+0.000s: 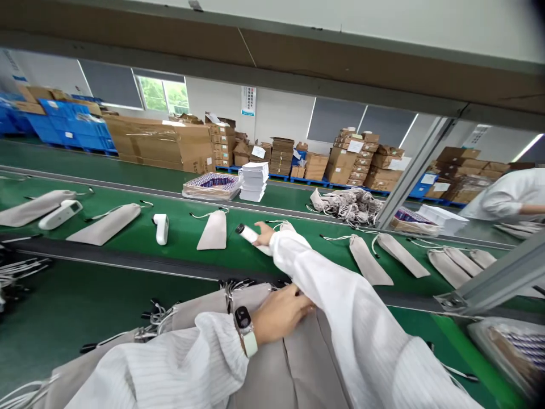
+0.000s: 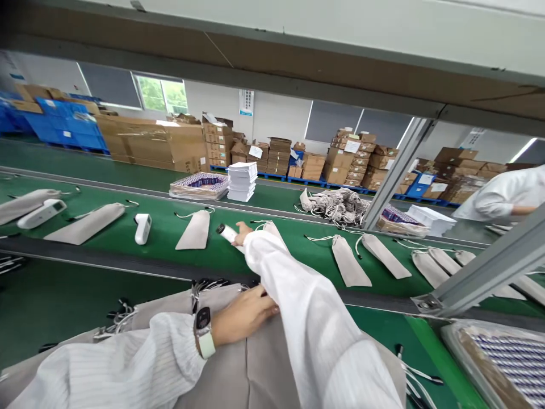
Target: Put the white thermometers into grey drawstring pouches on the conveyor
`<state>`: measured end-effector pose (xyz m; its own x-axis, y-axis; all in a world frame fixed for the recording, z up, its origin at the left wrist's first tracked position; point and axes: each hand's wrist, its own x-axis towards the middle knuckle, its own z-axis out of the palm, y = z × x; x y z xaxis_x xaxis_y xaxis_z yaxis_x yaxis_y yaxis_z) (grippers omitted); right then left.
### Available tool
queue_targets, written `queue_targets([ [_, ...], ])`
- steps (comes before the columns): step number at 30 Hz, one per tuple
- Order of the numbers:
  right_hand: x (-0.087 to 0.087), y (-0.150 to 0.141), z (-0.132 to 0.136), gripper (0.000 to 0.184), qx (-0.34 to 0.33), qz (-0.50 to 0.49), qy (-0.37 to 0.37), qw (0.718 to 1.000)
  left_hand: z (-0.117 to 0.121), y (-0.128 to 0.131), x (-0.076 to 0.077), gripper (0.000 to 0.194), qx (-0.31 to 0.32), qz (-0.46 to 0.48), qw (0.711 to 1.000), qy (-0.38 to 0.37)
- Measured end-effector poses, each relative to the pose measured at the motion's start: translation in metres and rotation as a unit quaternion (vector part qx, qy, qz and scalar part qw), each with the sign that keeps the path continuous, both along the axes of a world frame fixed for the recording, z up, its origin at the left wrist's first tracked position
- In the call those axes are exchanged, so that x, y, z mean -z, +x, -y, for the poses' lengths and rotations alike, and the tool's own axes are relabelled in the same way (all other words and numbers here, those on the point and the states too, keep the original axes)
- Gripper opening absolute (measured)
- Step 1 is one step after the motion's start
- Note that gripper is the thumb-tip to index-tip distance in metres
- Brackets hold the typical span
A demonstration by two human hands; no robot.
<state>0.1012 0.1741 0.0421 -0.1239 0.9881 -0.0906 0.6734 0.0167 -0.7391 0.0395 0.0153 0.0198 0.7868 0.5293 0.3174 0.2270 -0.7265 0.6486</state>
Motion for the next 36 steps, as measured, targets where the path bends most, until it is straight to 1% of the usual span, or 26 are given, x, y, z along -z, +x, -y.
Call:
queue_targets([
  [2,-0.012,0.041,0.019,0.075,0.008,-0.043,0.011,0.999,-0.003,0.0,-0.008,0.021,-0.001,0.021,1.0,-0.018],
  [4,-0.026,0.079,0.048,0.08,-0.012,-0.161,0.02,0.987,-0.005,0.0,-0.015,0.027,0.0,0.046,0.998,-0.037],
  [5,-0.034,0.095,0.063,0.082,-0.033,-0.244,0.023,0.969,-0.006,0.0,-0.019,0.029,-0.001,0.057,0.997,-0.052],
  [6,-0.041,0.107,0.078,0.083,-0.056,-0.329,0.029,0.942,-0.006,0.0,-0.021,0.029,-0.001,0.067,0.995,-0.07],
  [8,-0.051,0.119,0.102,0.08,-0.087,-0.455,0.047,0.885,-0.006,-0.001,-0.024,0.028,-0.001,0.082,0.99,-0.112],
  [9,-0.055,0.12,0.111,0.077,-0.092,-0.481,0.052,0.87,-0.006,-0.001,-0.025,0.027,-0.003,0.087,0.987,-0.132],
  [10,-0.057,0.119,0.116,0.074,-0.093,-0.495,0.052,0.862,-0.006,-0.002,-0.027,0.026,-0.007,0.09,0.985,-0.148],
  [12,-0.056,0.113,0.121,0.066,-0.096,-0.504,0.028,0.858,-0.007,-0.003,-0.029,0.026,-0.02,0.097,0.98,-0.175],
  [14,-0.051,0.108,0.121,0.056,-0.108,-0.487,-0.004,0.867,-0.01,-0.004,-0.032,0.025,-0.052,0.113,0.974,-0.187],
  [17,-0.038,0.104,0.12,0.039,-0.162,-0.386,-0.033,0.907,-0.017,-0.006,-0.036,0.025,-0.139,0.145,0.969,-0.144],
  [18,-0.034,0.101,0.12,0.039,-0.175,-0.339,-0.041,0.923,-0.02,-0.007,-0.036,0.026,-0.165,0.149,0.967,-0.122],
  [19,-0.03,0.098,0.121,0.044,-0.181,-0.291,-0.05,0.938,-0.023,-0.008,-0.036,0.026,-0.183,0.147,0.967,-0.103],
  [21,-0.027,0.09,0.125,0.056,-0.165,-0.205,-0.06,0.963,-0.029,-0.009,-0.036,0.026,-0.203,0.134,0.966,-0.083],
  [22,-0.027,0.086,0.128,0.06,-0.147,-0.172,-0.041,0.973,-0.031,-0.009,-0.037,0.027,-0.208,0.128,0.966,-0.08],
  [23,-0.027,0.083,0.13,0.062,-0.119,-0.147,0.005,0.982,-0.032,-0.01,-0.037,0.028,-0.211,0.122,0.967,-0.078],
  [24,-0.027,0.08,0.132,0.061,-0.08,-0.124,0.079,0.986,-0.032,-0.011,-0.039,0.028,-0.207,0.114,0.969,-0.076],
  [25,-0.027,0.08,0.132,0.058,-0.031,-0.101,0.173,0.979,-0.031,-0.012,-0.042,0.028,-0.199,0.101,0.972,-0.074],
  [26,-0.025,0.082,0.132,0.054,0.019,-0.073,0.27,0.96,-0.029,-0.014,-0.046,0.027,-0.194,0.081,0.975,-0.071],
  [27,-0.022,0.085,0.13,0.049,0.061,-0.036,0.356,0.932,-0.026,-0.017,-0.052,0.025,-0.197,0.056,0.976,-0.068],
  [28,-0.018,0.091,0.126,0.045,0.087,0.007,0.42,0.903,-0.023,-0.02,-0.059,0.026,-0.21,0.023,0.975,-0.069],
  [29,-0.012,0.099,0.122,0.042,0.101,0.051,0.463,0.879,-0.018,-0.023,-0.067,0.029,-0.222,-0.022,0.971,-0.081],
  [31,0.0,0.117,0.111,0.041,0.118,0.111,0.502,0.85,-0.007,-0.03,-0.085,0.037,-0.22,-0.123,0.958,-0.137],
  [32,0.005,0.126,0.106,0.041,0.13,0.124,0.51,0.841,-0.001,-0.033,-0.094,0.039,-0.186,-0.172,0.95,-0.185],
  [33,0.009,0.135,0.101,0.041,0.144,0.129,0.514,0.836,0.005,-0.035,-0.103,0.039,-0.147,-0.187,0.946,-0.218],
  [34,0.013,0.143,0.097,0.041,0.157,0.13,0.515,0.833,0.011,-0.036,-0.11,0.039,-0.13,-0.181,0.945,-0.238],
  [36,0.016,0.153,0.092,0.041,0.179,0.112,0.507,0.835,0.021,-0.036,-0.119,0.037,-0.119,-0.142,0.947,-0.261],
])
